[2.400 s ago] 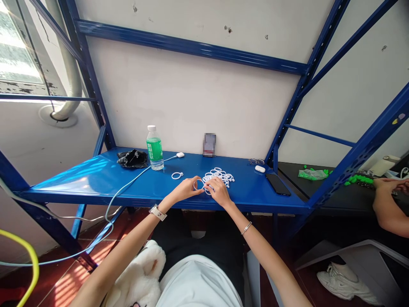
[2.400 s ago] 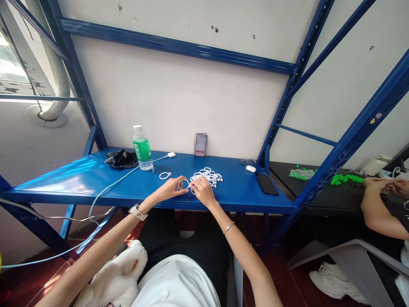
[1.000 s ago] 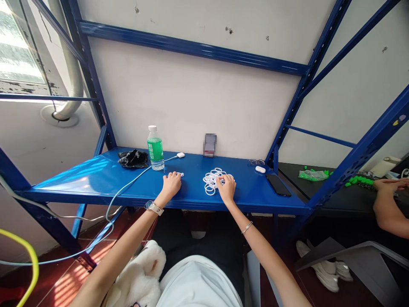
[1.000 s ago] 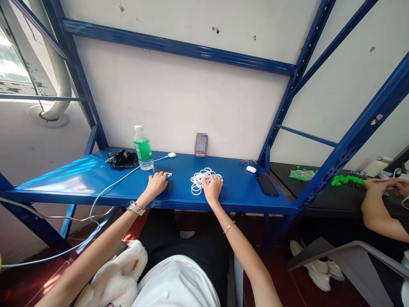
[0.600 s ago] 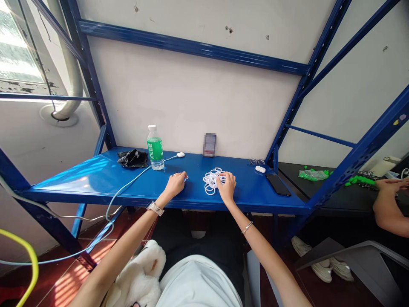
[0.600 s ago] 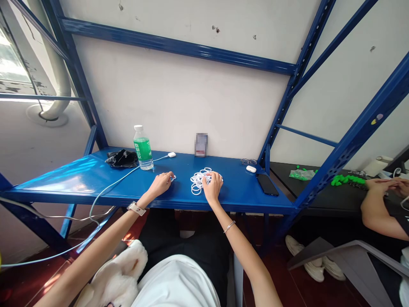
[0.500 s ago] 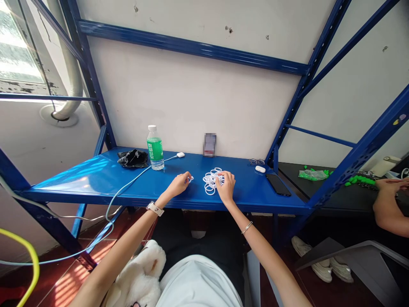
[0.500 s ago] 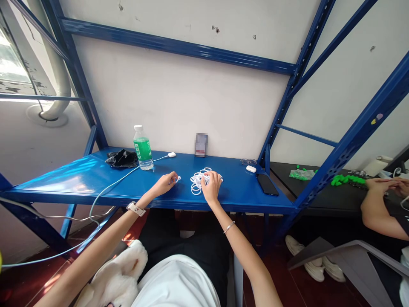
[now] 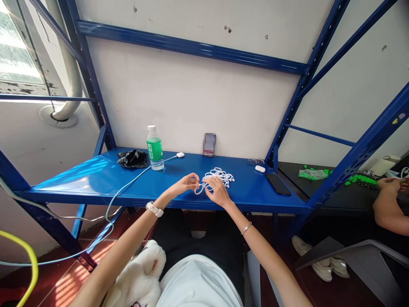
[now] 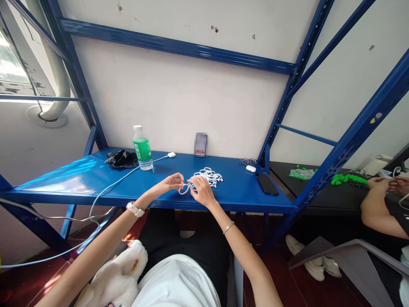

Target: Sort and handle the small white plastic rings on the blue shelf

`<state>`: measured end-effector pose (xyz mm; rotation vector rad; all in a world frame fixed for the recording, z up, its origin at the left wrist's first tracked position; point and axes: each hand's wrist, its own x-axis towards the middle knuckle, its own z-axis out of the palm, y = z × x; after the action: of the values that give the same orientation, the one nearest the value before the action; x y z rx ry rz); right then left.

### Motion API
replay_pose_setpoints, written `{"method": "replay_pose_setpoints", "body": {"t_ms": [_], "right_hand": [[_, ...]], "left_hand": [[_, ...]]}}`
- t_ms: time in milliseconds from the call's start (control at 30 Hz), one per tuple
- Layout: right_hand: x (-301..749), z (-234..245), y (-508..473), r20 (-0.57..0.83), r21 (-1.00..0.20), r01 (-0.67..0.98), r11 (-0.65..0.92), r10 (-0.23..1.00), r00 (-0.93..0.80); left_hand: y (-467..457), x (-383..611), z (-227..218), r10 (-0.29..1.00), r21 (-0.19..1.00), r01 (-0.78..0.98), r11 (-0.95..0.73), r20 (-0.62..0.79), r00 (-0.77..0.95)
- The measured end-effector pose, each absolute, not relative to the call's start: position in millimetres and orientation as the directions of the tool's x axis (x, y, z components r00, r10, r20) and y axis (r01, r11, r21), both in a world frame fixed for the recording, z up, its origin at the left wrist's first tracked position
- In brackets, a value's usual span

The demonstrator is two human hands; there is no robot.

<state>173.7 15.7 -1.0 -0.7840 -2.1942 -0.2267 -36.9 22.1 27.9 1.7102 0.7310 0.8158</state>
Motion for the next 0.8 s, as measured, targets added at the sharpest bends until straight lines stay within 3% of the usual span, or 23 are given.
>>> {"method": "replay_pose_setpoints", "body": {"t_ms": [267,400,500,600,700,800], "right_hand": [[173,-3,17,0.705,-0.074,0.592,0.802,0.462,-0.538],[174,-4,18,0.716,-0.068,0.603,0.795,0.46,-0.525],[173,-5,19,0.73,-0.08,0.623,0.778,0.471,-0.495],[173,-6,20,0.733,-0.092,0.64,0.763,0.486,-0.475],[173,-6,20,0.736,-0.104,0.64,0.761,0.492,-0.465],[173,-6,21,0.733,-0.122,0.624,0.772,0.494,-0.468]], "left_hand": [[19,-38,30,0.799,0.979,0.008,-0.204,0.161,0.579],[26,-38,24,0.827,0.94,0.131,-0.316,0.204,0.524],[24,-36,23,0.816,0.818,0.319,-0.479,0.281,0.505],[19,-32,25,0.764,0.62,0.476,-0.624,0.356,0.539],[15,-28,25,0.744,0.454,0.59,-0.668,0.409,0.529],[14,-28,25,0.728,0.369,0.63,-0.683,0.409,0.55]]}}
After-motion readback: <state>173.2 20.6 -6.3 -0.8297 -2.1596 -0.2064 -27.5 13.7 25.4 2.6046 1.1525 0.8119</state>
